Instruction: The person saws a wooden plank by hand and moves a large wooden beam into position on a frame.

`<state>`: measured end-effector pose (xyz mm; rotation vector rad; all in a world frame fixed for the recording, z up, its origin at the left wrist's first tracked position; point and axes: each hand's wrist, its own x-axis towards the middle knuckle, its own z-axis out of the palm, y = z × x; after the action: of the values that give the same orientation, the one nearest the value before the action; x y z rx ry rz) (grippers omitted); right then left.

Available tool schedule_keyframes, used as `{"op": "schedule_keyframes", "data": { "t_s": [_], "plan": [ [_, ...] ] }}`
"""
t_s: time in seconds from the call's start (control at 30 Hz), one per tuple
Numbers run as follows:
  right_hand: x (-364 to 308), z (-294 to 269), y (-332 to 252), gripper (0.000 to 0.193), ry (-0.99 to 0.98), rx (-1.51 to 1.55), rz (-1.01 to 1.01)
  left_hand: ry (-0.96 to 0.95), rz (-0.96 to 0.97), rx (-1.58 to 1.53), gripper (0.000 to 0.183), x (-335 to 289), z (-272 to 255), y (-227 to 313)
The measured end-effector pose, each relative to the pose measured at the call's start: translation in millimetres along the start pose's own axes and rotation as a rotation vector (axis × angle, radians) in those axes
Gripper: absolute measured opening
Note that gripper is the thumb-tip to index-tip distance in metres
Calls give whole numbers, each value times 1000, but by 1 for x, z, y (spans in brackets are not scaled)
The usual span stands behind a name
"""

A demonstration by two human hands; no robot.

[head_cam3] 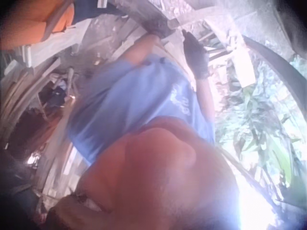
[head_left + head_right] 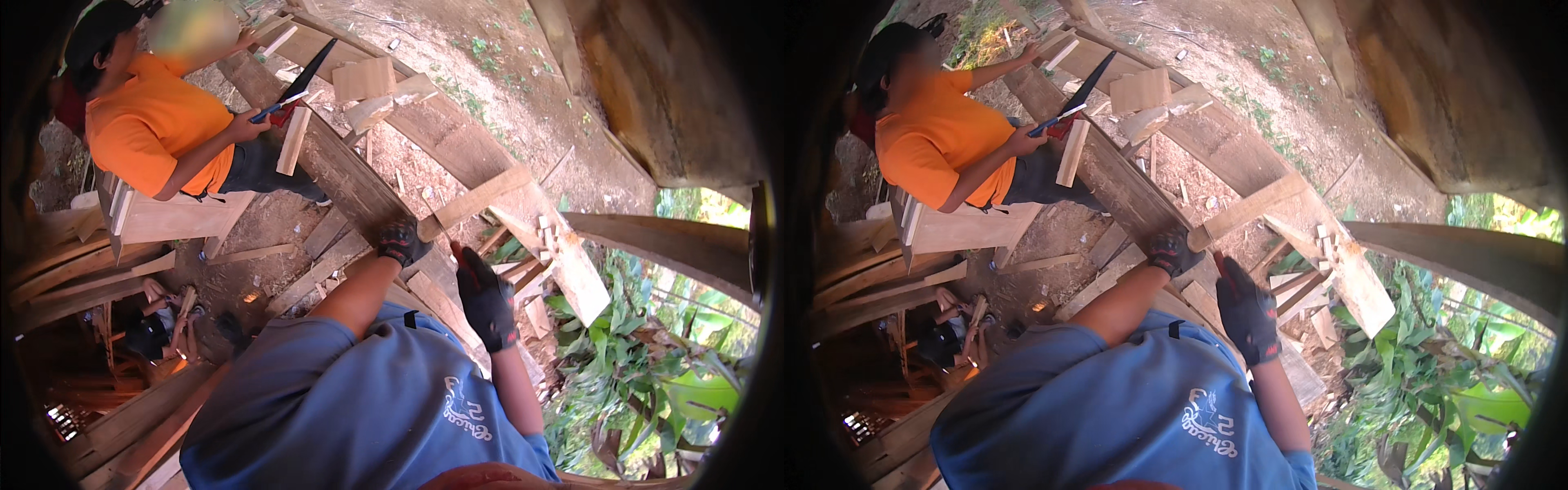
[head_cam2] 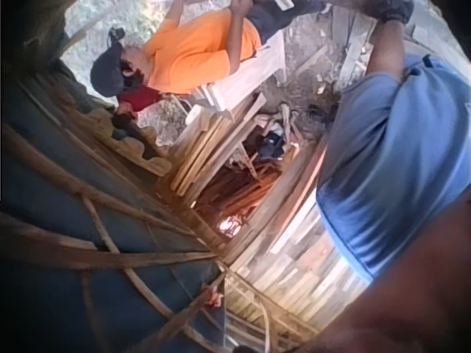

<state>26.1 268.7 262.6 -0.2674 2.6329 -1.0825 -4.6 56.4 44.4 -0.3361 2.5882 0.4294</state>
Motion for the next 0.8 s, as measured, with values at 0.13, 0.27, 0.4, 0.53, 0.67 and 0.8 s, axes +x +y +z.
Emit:
{"op": "schedule_keyframes", "data": {
  "t_s": [0.13,0.27,0.4,0.53,0.67,0.8],
  "plan": [
    [-51,-39,-20,40,29,44,35,4,2,5,69,0,-1,-4],
    [-68,-53,-31,39,-19,4,133,-3,-8,-68,66,-6,-1,-8],
    [-37,-20,-16,44,-42,-145,73,29,39,-7,61,0,5,-9],
    [1,5,-7,41,-38,-28,122,80,61,38,60,-1,8,-8],
    [24,15,-12,40,-65,-5,145,91,73,51,66,3,6,-9],
    [49,52,10,43,48,25,7,152,140,48,66,-4,19,-15]
  ]
}}
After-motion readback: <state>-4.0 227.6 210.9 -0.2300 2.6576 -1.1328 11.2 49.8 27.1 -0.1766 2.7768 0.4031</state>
